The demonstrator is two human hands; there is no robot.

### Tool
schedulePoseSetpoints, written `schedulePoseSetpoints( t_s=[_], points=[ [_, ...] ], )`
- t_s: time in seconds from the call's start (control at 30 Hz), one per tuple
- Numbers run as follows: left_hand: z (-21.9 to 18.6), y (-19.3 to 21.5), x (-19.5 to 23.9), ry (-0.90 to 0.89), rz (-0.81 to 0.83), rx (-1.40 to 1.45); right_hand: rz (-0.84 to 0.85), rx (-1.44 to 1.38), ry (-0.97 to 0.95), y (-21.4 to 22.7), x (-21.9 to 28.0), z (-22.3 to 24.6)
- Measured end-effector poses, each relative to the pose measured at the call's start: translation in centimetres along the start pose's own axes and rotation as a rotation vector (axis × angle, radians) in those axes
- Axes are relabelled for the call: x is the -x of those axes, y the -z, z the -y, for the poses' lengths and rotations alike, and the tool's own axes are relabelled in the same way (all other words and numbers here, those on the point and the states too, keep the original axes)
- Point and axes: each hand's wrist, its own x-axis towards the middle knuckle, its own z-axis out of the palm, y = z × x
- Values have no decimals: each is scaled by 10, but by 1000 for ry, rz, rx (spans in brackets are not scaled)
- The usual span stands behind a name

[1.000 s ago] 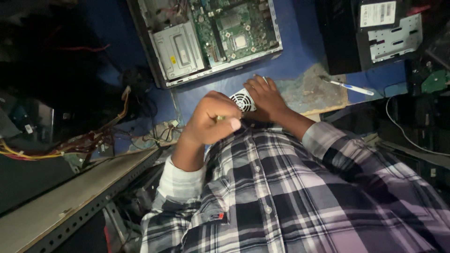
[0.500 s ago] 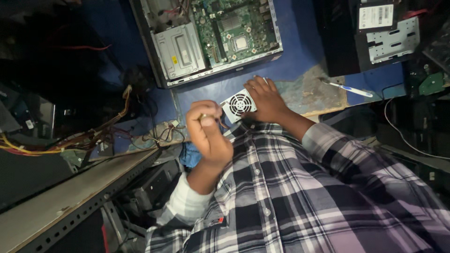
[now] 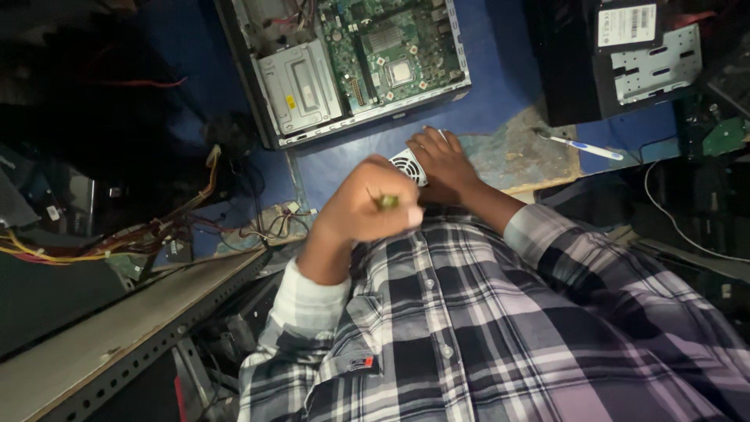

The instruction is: The person uses a screwdriver to remove screws from a computer power supply unit, then places the unit aside. They then reach into the open computer case and remove the CPU from the motherboard, holding it briefly before the clip ends.

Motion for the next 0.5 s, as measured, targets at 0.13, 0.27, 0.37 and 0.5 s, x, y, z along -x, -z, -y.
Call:
schedulePoseSetpoints(
  t_s=[0.13,0.27,0.37,0.5],
  points=[
    [10,-17,-3,-85,-278,-140,-21,-61,5,0,2,2],
    [11,-42,0,-169,-602,-106,-46,-97,4,2,2,2],
    [4,-54,8,-181,-867,-370,-56,-95,21,1,5,0],
    [-5,-65,21,-117,-1044,-298,-67,-74,30,-1,3,-2]
  ],
)
